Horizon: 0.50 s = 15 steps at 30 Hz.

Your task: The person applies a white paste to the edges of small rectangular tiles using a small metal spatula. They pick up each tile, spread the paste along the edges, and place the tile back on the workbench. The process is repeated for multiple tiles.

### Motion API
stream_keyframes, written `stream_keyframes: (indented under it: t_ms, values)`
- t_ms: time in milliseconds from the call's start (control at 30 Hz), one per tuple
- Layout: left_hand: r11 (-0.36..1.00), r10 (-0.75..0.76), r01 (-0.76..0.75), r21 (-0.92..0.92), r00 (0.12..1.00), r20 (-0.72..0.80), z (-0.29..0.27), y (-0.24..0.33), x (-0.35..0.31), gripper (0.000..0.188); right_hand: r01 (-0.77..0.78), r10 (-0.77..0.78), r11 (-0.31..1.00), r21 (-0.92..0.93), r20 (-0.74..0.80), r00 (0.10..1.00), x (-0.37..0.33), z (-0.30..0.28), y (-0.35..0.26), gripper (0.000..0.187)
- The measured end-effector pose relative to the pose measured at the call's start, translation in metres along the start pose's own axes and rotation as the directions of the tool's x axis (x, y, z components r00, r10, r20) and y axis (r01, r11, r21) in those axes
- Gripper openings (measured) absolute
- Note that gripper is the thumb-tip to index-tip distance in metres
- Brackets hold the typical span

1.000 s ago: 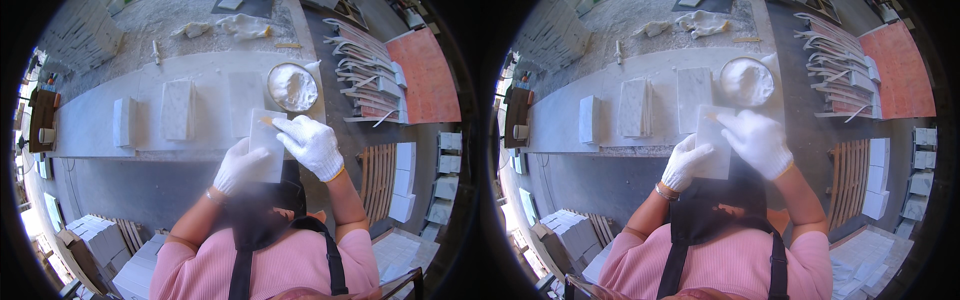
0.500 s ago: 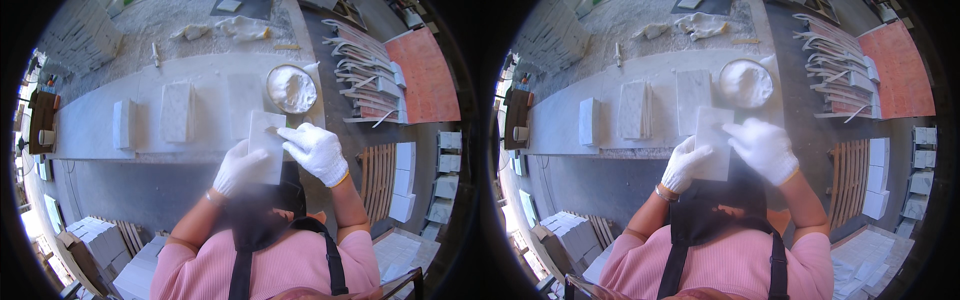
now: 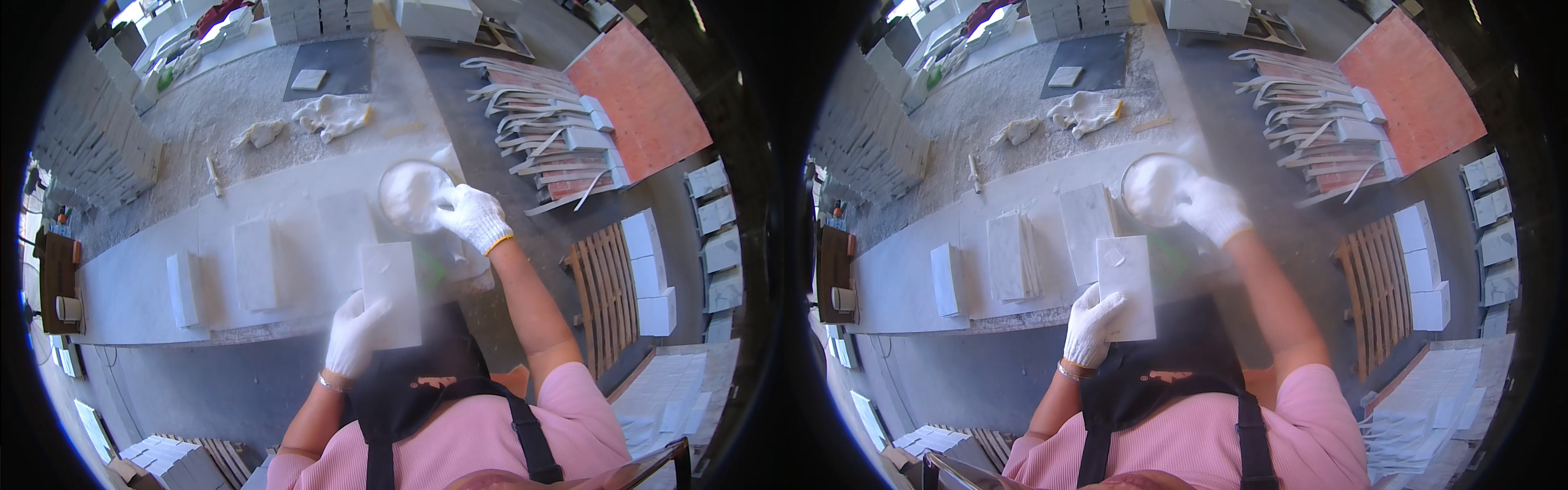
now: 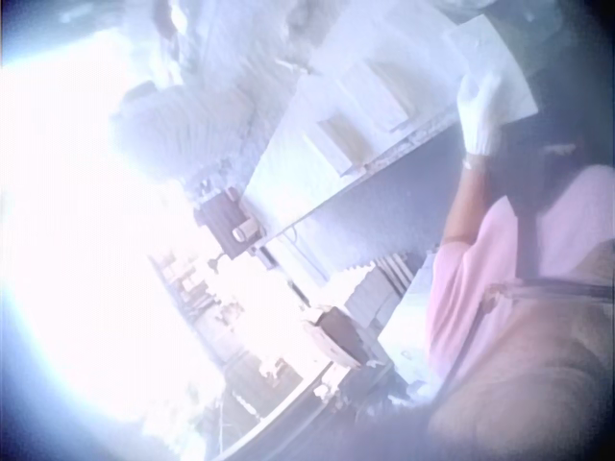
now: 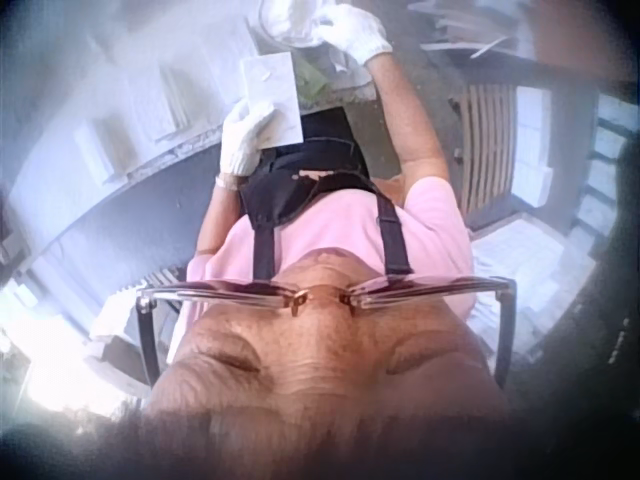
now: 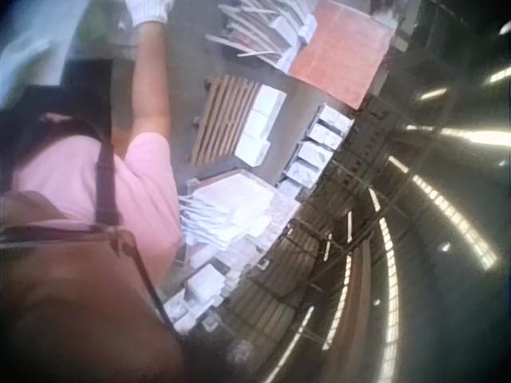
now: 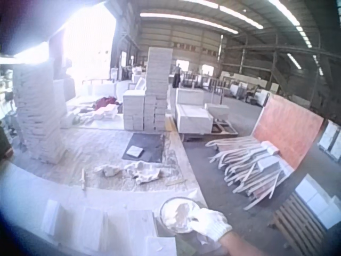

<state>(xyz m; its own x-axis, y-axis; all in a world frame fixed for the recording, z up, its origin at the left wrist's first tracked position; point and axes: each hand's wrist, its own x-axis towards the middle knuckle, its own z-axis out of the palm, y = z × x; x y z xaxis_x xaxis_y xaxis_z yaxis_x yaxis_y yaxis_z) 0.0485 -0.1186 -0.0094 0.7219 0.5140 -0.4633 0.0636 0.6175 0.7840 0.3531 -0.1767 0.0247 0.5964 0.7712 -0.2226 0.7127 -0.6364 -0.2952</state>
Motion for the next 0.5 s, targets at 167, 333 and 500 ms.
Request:
stream_keyframes:
  t_ms: [167,333,500]
  values:
    - [1.000,-0.022,0.022,-0.022,1.000,-0.003,-0.001,-0.001,0.000,0.032,-0.078,0.101,0.990,0.114,-0.207,0.973,0.027,-0.014,0.029,0.061]
    - [0.997,-0.071,0.071,-0.012,0.997,-0.013,0.001,0.010,-0.003,0.034,0.034,0.015,0.962,0.272,-0.176,0.984,0.093,0.007,0.065,0.078]
    - [0.995,-0.089,0.088,-0.052,0.996,-0.018,0.004,0.013,-0.006,0.030,0.069,0.001,0.594,0.801,-0.087,0.996,0.113,0.029,0.065,0.025]
